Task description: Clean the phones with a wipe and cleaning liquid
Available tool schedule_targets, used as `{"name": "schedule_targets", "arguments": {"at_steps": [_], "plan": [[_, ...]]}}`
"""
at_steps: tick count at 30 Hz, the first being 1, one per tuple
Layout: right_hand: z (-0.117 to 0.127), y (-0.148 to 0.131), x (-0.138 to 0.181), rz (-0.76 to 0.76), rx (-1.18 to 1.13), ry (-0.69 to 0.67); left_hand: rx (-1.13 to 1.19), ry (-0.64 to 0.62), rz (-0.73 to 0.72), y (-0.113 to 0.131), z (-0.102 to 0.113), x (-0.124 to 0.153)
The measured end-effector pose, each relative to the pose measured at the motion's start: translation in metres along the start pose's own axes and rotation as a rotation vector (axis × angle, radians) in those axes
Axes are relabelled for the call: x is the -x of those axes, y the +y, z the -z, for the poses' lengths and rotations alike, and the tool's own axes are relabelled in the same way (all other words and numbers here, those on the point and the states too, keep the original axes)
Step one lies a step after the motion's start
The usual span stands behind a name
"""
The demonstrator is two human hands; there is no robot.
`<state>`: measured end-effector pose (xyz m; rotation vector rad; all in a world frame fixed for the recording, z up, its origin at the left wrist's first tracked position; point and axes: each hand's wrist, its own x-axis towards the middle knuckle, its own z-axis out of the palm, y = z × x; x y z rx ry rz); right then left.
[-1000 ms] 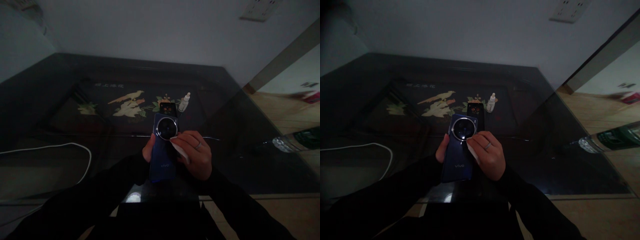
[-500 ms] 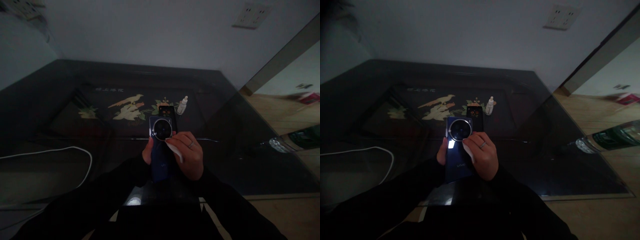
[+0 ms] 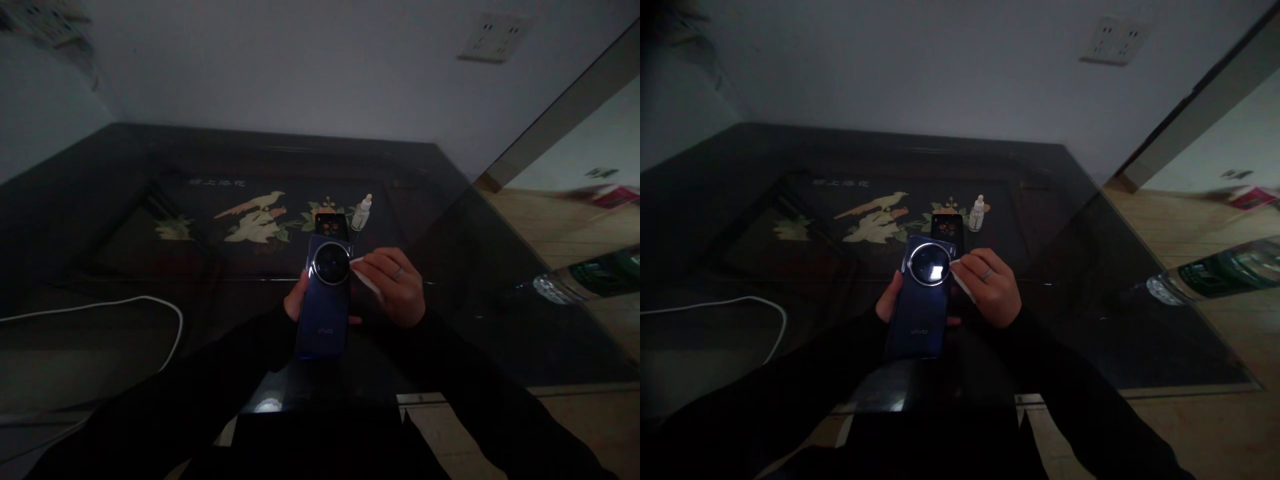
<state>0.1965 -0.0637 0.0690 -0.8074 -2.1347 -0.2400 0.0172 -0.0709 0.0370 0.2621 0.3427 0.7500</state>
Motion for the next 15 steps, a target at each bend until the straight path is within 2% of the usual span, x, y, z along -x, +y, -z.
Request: {"name": "schedule_targets", "arguments": {"at_steps": [3,5,7,12,15], "plan": [[0.008,0.015,0.0,-0.106,0.03,0.082,0.023,-0.143,0.04,0.002,-0.003,0.007],[0.013,0.016,-0.001,-0.23,0.027,0.164,0.034,-0.228,0.065,0.006,-0.004,0.01],[0.017,0.011,-0.001,-0.282,-0.012,0.187,0.036,-0.258,0.093,0.008,-0.004,0.011],[0.022,0.001,-0.007,-0.129,-0.145,0.063,0.022,-0.306,0.168,0.009,0.0,0.012],[0.025,0.006,-0.013,-0.03,-0.16,-0.058,-0.01,-0.27,0.162,0.009,-0.001,0.013]]}}
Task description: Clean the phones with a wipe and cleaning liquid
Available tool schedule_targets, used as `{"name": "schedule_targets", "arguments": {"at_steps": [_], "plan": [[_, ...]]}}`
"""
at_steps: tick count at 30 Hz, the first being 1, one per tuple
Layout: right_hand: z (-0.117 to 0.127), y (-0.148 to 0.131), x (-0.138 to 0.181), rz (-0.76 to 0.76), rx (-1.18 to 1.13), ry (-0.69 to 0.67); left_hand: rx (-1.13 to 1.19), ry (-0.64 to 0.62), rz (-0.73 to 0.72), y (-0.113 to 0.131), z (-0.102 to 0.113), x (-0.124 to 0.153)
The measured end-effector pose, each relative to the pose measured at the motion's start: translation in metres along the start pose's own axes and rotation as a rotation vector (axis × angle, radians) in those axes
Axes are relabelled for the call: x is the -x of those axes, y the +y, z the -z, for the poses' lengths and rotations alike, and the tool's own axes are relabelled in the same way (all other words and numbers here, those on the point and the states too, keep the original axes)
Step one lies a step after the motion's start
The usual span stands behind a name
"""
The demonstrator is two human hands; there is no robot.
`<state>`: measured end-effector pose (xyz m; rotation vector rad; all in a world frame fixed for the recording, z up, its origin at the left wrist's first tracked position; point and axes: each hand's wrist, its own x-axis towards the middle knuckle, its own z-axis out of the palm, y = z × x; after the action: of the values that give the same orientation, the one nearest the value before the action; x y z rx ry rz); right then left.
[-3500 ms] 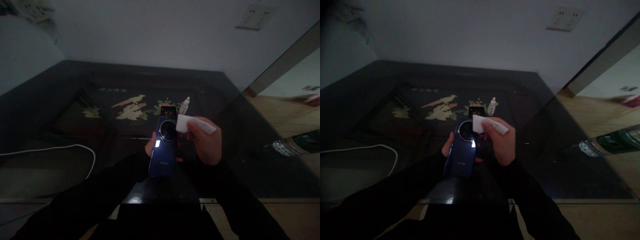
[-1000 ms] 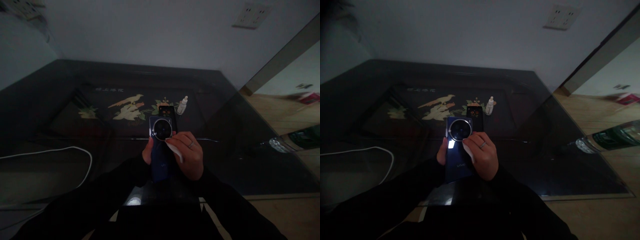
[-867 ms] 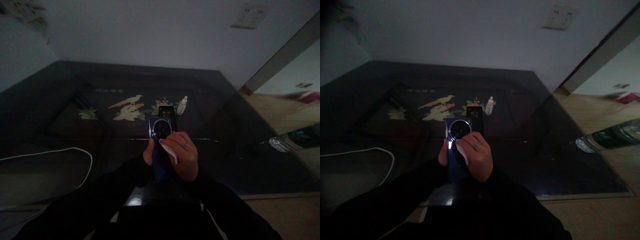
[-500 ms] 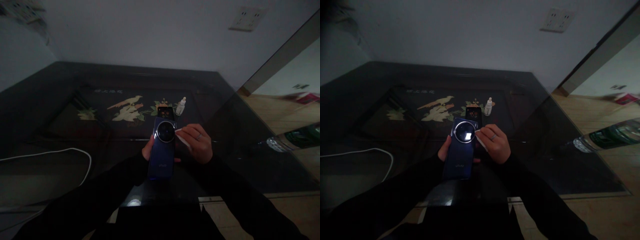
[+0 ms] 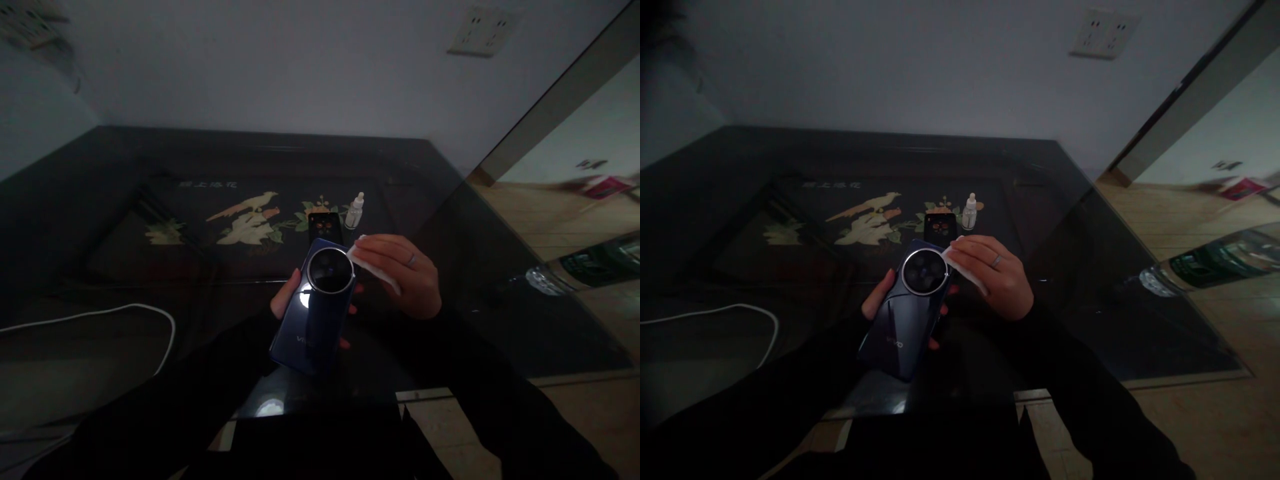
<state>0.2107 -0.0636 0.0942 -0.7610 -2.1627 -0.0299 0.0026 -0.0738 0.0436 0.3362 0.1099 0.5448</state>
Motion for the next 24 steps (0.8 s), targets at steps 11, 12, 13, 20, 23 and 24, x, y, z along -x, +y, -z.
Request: {"name": "schedule_targets", "arguments": {"at_steps": [11,12,13,20,23,24], "plan": [[0.011,0.004,0.006,0.117,-0.032,-0.226,0.089,0.018,0.035,0.005,-0.009,0.002],[0.01,0.001,0.009,0.112,-0.032,-0.22,0.09,0.037,0.016,0.004,-0.008,0.002],[0.008,-0.001,0.012,0.109,-0.031,-0.213,0.089,0.058,-0.007,0.002,-0.006,0.002],[-0.007,-0.029,0.03,0.111,-0.114,-0.215,0.002,0.132,-0.049,0.003,0.003,-0.004],[0.0,-0.035,0.026,-0.062,-0.221,-0.065,-0.038,0.086,-0.066,0.002,-0.002,-0.004],[0.003,-0.035,0.022,-0.173,-0.205,0.058,-0.043,0.064,-0.071,0.002,-0.004,-0.004]]}}
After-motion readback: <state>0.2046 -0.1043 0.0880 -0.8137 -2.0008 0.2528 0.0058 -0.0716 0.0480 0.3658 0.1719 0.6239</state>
